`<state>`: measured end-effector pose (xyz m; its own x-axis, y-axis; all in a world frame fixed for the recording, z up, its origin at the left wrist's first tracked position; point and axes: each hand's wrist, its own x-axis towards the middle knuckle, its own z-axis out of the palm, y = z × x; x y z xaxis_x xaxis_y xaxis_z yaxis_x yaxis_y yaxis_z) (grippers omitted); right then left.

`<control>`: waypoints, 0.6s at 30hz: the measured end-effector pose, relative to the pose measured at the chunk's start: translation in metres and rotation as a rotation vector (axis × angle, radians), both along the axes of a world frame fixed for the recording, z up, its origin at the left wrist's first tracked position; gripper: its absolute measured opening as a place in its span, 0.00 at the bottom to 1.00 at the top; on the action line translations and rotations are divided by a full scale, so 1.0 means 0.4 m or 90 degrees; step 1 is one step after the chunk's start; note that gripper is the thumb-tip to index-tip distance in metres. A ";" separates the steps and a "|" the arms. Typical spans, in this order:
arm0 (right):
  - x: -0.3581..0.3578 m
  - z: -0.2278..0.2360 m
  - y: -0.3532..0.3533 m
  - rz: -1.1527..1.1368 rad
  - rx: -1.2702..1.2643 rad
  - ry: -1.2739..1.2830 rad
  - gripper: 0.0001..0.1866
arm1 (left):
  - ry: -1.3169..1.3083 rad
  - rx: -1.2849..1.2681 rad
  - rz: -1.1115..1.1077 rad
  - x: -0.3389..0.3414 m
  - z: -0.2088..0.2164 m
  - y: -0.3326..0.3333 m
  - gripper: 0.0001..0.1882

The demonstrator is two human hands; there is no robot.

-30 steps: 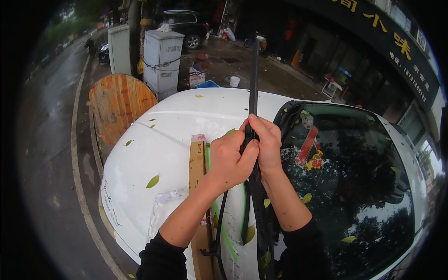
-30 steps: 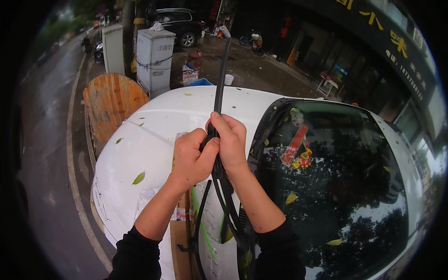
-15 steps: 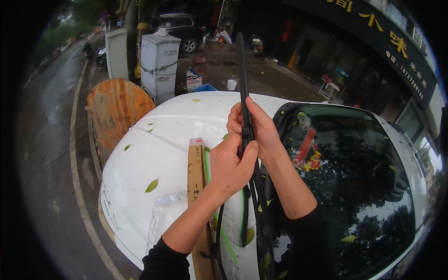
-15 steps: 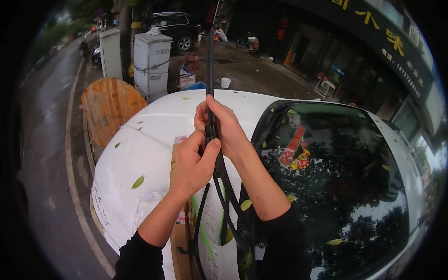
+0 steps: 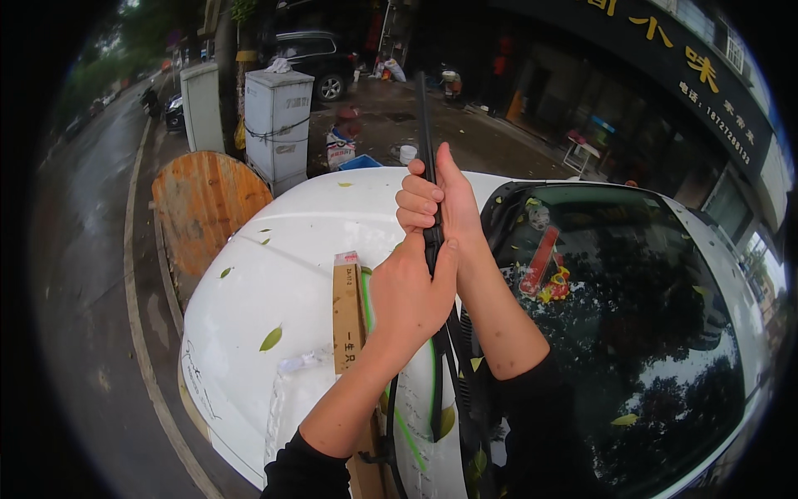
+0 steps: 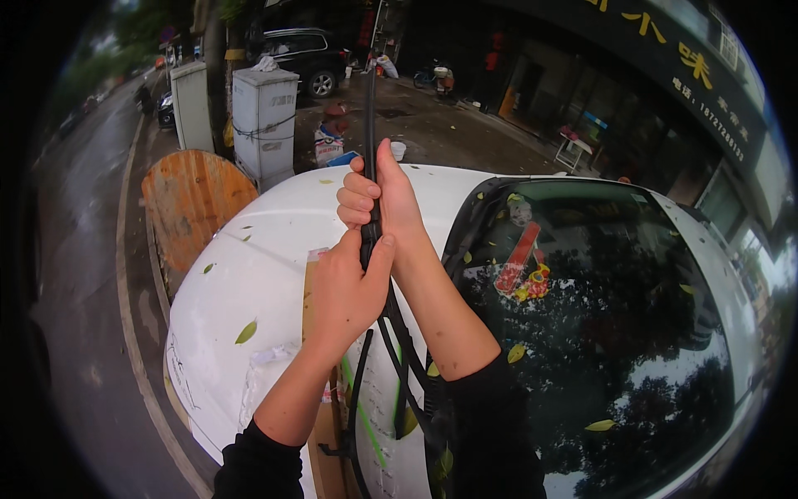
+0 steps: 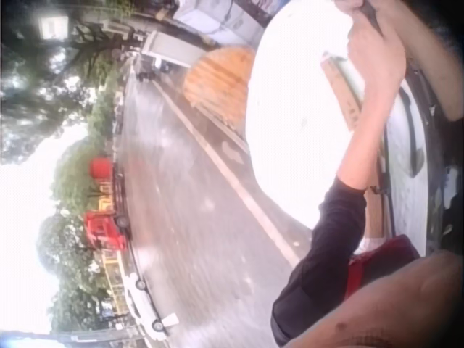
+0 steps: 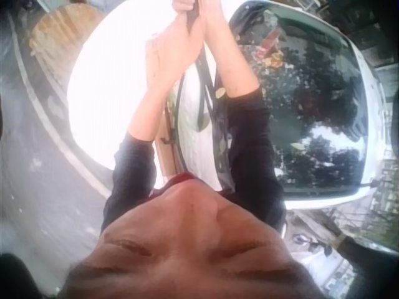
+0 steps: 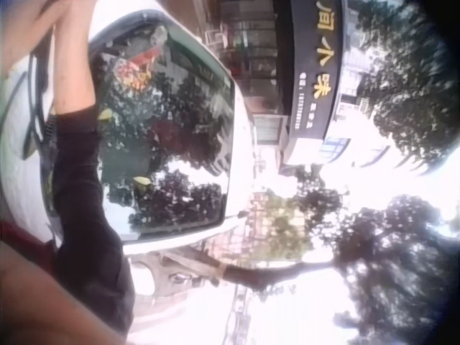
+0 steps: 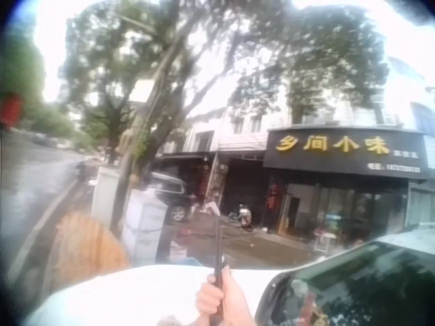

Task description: The person assembles a windshield wiper blade by hand, inserting the rubber refill into the metal frame and securing the end caps. The person handles the wiper blade, rubber refill, and end caps, then places the assembled blade on the car hood.

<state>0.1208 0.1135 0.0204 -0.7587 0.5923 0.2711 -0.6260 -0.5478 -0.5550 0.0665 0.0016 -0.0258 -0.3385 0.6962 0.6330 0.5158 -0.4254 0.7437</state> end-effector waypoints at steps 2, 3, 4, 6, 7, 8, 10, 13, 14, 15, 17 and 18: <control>0.005 -0.012 0.009 -0.067 -0.026 -0.020 0.23 | 0.017 -0.027 -0.010 -0.009 0.004 -0.001 0.19; 0.004 -0.008 0.001 -0.101 -0.015 -0.047 0.23 | 0.018 -0.019 -0.009 -0.010 0.006 -0.005 0.18; 0.004 -0.001 -0.007 -0.136 -0.005 -0.074 0.23 | 0.019 -0.010 -0.009 -0.010 0.008 -0.010 0.18; 0.003 0.003 -0.016 -0.202 -0.004 -0.108 0.22 | 0.004 0.012 -0.012 -0.009 0.006 -0.012 0.18; 0.000 0.002 -0.017 -0.232 -0.014 -0.115 0.22 | -0.012 0.024 -0.014 -0.009 0.003 -0.011 0.19; -0.002 0.002 -0.019 -0.262 -0.024 -0.123 0.22 | -0.028 0.037 -0.016 -0.008 0.000 -0.009 0.20; -0.003 0.002 -0.023 -0.302 -0.039 -0.126 0.22 | -0.019 0.065 -0.011 -0.012 -0.011 0.000 0.20; 0.000 -0.003 -0.021 -0.361 -0.054 -0.136 0.22 | -0.010 0.087 -0.009 -0.012 -0.016 0.007 0.21; 0.002 -0.006 -0.019 -0.380 -0.058 -0.140 0.22 | -0.009 0.091 -0.010 -0.011 -0.017 0.008 0.21; 0.002 -0.004 -0.021 -0.395 -0.069 -0.140 0.22 | -0.007 0.096 -0.009 -0.010 -0.017 0.009 0.21; 0.003 -0.001 -0.026 -0.424 -0.092 -0.140 0.22 | -0.004 0.106 -0.009 -0.009 -0.018 0.011 0.21; 0.002 0.000 -0.028 -0.432 -0.096 -0.144 0.22 | -0.005 0.104 -0.011 -0.010 -0.019 0.011 0.21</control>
<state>0.1215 0.1021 0.0202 -0.2397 0.9704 0.0294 -0.7342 -0.1614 -0.6595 0.0623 0.0062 -0.0335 -0.3326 0.5896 0.7360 0.5019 -0.5501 0.6675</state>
